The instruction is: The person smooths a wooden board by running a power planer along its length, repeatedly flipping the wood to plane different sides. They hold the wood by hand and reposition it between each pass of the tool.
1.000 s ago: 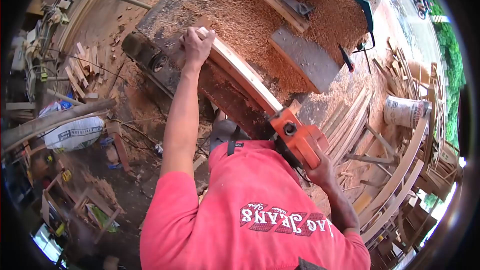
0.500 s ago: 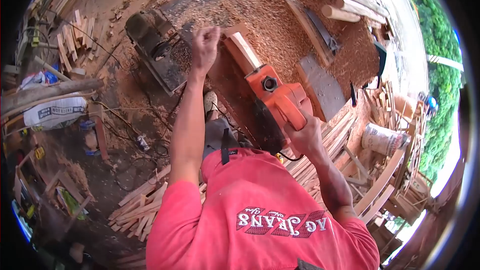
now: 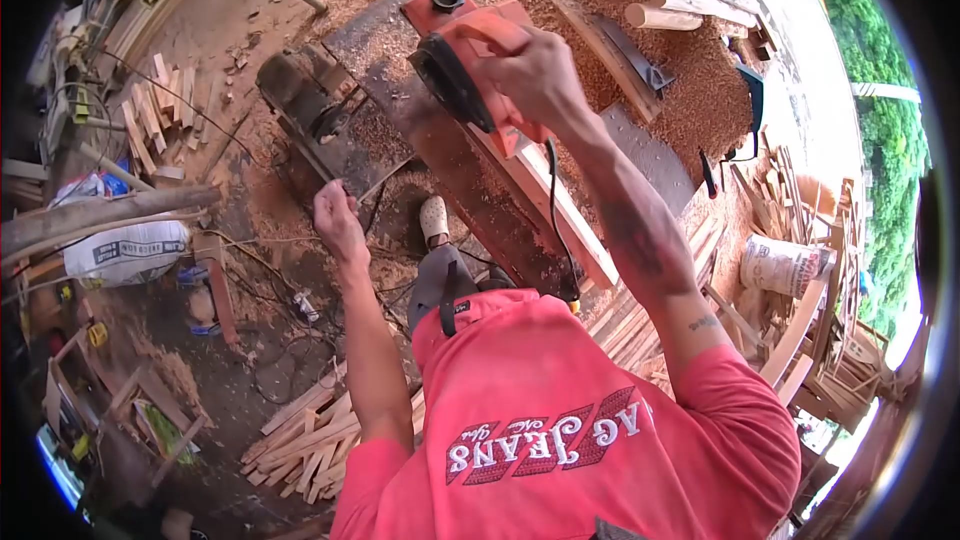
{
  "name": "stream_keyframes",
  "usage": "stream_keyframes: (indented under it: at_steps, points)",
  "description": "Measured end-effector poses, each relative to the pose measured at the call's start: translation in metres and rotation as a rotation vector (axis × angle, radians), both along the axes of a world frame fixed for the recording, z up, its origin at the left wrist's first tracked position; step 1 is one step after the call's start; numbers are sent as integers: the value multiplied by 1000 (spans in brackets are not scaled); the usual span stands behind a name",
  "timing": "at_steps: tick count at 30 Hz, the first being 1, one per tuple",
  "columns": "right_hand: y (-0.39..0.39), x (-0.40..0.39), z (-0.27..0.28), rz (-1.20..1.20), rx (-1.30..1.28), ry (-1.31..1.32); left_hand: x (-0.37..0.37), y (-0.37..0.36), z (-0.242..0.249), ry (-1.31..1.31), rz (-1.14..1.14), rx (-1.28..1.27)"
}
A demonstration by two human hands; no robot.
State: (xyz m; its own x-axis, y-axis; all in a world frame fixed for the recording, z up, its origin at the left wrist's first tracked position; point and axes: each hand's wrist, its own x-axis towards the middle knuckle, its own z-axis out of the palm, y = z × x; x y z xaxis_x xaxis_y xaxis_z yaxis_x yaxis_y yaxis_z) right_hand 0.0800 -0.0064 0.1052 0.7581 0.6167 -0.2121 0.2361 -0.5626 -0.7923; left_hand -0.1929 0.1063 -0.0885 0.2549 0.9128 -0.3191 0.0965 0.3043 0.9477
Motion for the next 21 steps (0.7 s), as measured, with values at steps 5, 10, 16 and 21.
stream_keyframes:
  at_steps: [5, 10, 16, 21]
  points:
    - [-100, -14, 58, -123, -21, -24, 26, -62, -18, -15, -109, 101]
    - [-256, -53, 46, -349, -31, -52, 129, -145, 25, 354, -322, 418]
    - [-425, -141, 17, -867, -72, -26, 195, -189, 7, 491, -233, 472]
    - [-520, -214, -7, -1288, 190, 173, 180, -178, 23, 41, -82, 160]
